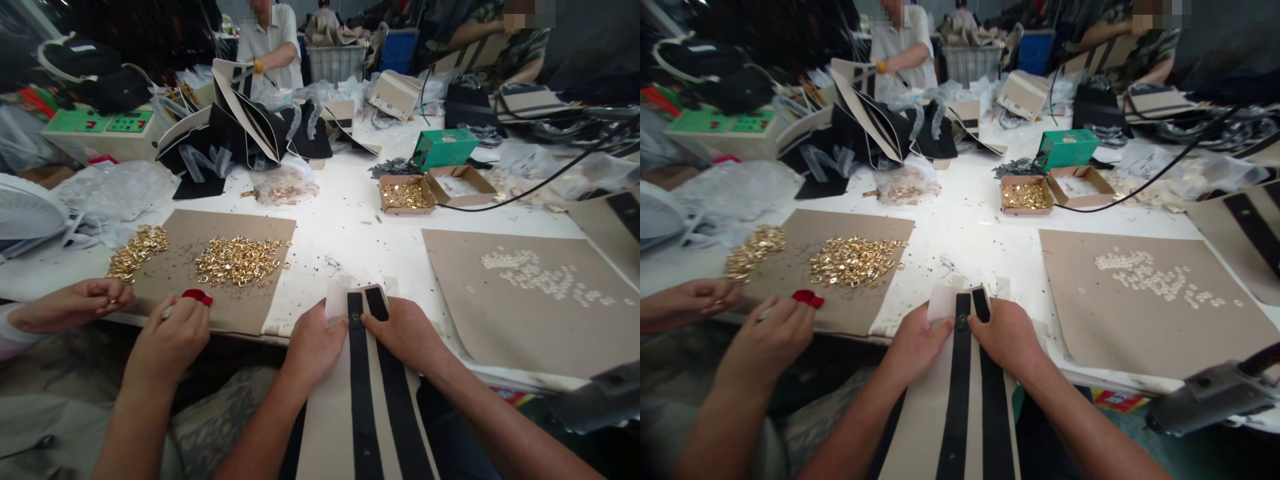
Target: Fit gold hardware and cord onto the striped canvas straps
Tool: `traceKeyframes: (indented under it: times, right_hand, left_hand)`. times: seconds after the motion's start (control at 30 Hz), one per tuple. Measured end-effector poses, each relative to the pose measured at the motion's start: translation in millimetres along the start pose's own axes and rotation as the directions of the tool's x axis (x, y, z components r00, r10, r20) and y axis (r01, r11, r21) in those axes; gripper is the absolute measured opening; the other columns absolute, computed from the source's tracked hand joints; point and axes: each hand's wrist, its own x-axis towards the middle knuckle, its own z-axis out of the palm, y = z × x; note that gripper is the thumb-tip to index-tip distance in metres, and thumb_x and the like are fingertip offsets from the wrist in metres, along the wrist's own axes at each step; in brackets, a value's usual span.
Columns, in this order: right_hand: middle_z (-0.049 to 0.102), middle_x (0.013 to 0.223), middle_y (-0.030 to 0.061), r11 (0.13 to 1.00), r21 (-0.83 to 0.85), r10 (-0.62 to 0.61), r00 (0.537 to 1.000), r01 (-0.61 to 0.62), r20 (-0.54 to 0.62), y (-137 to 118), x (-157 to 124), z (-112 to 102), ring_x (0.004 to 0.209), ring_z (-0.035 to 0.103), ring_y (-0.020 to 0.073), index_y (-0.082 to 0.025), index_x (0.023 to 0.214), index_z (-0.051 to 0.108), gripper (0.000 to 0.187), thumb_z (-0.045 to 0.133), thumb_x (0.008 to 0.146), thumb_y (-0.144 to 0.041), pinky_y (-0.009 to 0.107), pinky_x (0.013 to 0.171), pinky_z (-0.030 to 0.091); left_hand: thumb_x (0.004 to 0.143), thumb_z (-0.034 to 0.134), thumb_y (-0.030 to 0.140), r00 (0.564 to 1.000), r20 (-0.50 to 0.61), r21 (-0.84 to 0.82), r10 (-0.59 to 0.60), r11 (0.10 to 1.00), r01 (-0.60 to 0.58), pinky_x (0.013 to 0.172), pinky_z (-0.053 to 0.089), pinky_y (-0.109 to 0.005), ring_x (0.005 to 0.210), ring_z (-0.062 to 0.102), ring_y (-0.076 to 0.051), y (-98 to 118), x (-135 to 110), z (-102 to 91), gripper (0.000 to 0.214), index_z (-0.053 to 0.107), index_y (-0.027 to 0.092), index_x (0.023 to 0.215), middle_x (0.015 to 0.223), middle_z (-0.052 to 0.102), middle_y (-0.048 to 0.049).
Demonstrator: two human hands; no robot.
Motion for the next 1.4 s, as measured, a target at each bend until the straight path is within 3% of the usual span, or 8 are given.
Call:
traceKeyframes:
  times: [0.3, 0.5, 0.57, 0.67, 0.83, 1.03, 1.23, 1.4]
  right_hand:
    - [0.079, 0.089, 0.0102, 0.996, -0.085, 0.01, 1.0, -0.011, -0.012, 1, 1, 7, 0.086, 0.072, 0.0294, -0.021, 0.088, 0.074, 0.022, 0.06, 0.088, -0.039, 0.033, 0.069, 0.042]
    - [0.078, 0.089, 0.0108, 0.993, -0.113, 0.024, 1.0, -0.024, 0.002, 1, 3, 8, 0.085, 0.072, 0.0295, -0.021, 0.089, 0.074, 0.025, 0.06, 0.087, -0.042, 0.033, 0.069, 0.042]
    - [0.078, 0.091, 0.0111, 0.993, -0.12, 0.025, 1.0, -0.024, 0.006, 0, 3, 7, 0.086, 0.072, 0.0298, -0.021, 0.091, 0.075, 0.026, 0.061, 0.087, -0.042, 0.033, 0.069, 0.042]
    - [0.078, 0.096, 0.0121, 0.994, -0.109, 0.004, 1.0, -0.003, 0.003, 0, 2, 6, 0.09, 0.072, 0.0298, -0.02, 0.097, 0.076, 0.028, 0.06, 0.087, -0.04, 0.033, 0.071, 0.042]
    - [0.079, 0.099, 0.0124, 0.997, -0.07, -0.042, 0.999, 0.041, -0.021, -2, -1, 8, 0.091, 0.073, 0.0283, -0.021, 0.099, 0.078, 0.027, 0.057, 0.088, -0.034, 0.031, 0.07, 0.042]
    - [0.079, 0.091, 0.0094, 0.995, 0.0, -0.101, 0.993, 0.101, -0.055, -1, -4, -1, 0.084, 0.073, 0.0242, -0.018, 0.092, 0.078, 0.021, 0.067, 0.081, -0.033, 0.027, 0.065, 0.043]
    - [0.078, 0.093, 0.0068, 0.997, -0.021, -0.08, 0.98, 0.077, -0.184, 47, 1, -53, 0.076, 0.071, 0.0162, -0.016, 0.114, 0.073, 0.029, 0.054, 0.094, -0.026, 0.023, 0.068, 0.046]
    - [0.079, 0.099, 0.0042, 0.983, -0.145, -0.14, 0.976, 0.116, -0.165, 72, 6, -65, 0.092, 0.071, 0.0199, -0.022, 0.096, 0.08, 0.019, 0.062, 0.087, -0.022, 0.025, 0.078, 0.046]
  left_hand:
    - [0.085, 0.067, 0.031, 0.999, 0.003, 0.136, 0.046, 0.99, -0.046, 0.084, 0.05, -0.033, 0.097, 0.073, -0.031, 0, 0, 0.5, 0.027, 0.074, 0.022, 0.109, 0.099, 0.08, -0.0105]
    - [0.091, 0.062, 0.04, 0.998, -0.038, 0.541, 0.042, 0.841, -0.015, 0.077, 0.052, -0.041, 0.088, 0.074, -0.036, 5, -6, -0.5, 0.035, 0.065, 0.019, 0.119, 0.089, 0.077, -0.0128]
    - [0.089, 0.066, 0.038, 0.982, -0.112, 0.6, 0.154, 0.798, -0.057, 0.085, 0.054, -0.043, 0.106, 0.07, -0.035, 6, -10, -2.2, 0.053, 0.054, 0.019, 0.137, 0.112, 0.074, -0.0144]
    - [0.084, 0.072, 0.023, 0.892, -0.159, 0.626, 0.424, 0.742, -0.241, 0.107, 0.049, -0.049, 0.139, 0.049, -0.034, 8, -13, -2.5, 0.073, 0.042, 0.021, 0.15, 0.152, 0.052, -0.014]
    - [0.087, 0.061, 0.01, 0.809, 0.064, 0.466, 0.584, 0.699, -0.542, 0.109, 0.052, -0.048, 0.124, 0.06, -0.028, 0, -13, 7.8, 0.034, 0.066, 0.02, 0.119, 0.129, 0.067, -0.01]
    - [0.089, 0.063, 0.017, 0.744, -0.056, 0.266, 0.666, 0.728, -0.632, 0.112, 0.05, -0.056, 0.126, 0.061, -0.028, -35, -3, 21.7, 0.026, 0.068, 0.02, 0.115, 0.129, 0.067, -0.0123]
    - [0.088, 0.064, 0.017, 0.75, -0.094, 0.211, 0.655, 0.749, -0.628, 0.113, 0.049, -0.057, 0.126, 0.061, -0.028, -45, 0, 27.3, 0.024, 0.07, 0.018, 0.112, 0.129, 0.067, -0.0127]
    - [0.089, 0.064, 0.019, 0.753, -0.108, 0.179, 0.65, 0.757, -0.628, 0.115, 0.047, -0.057, 0.127, 0.06, -0.029, -46, 1, 27.3, 0.024, 0.07, 0.019, 0.112, 0.13, 0.068, -0.012]
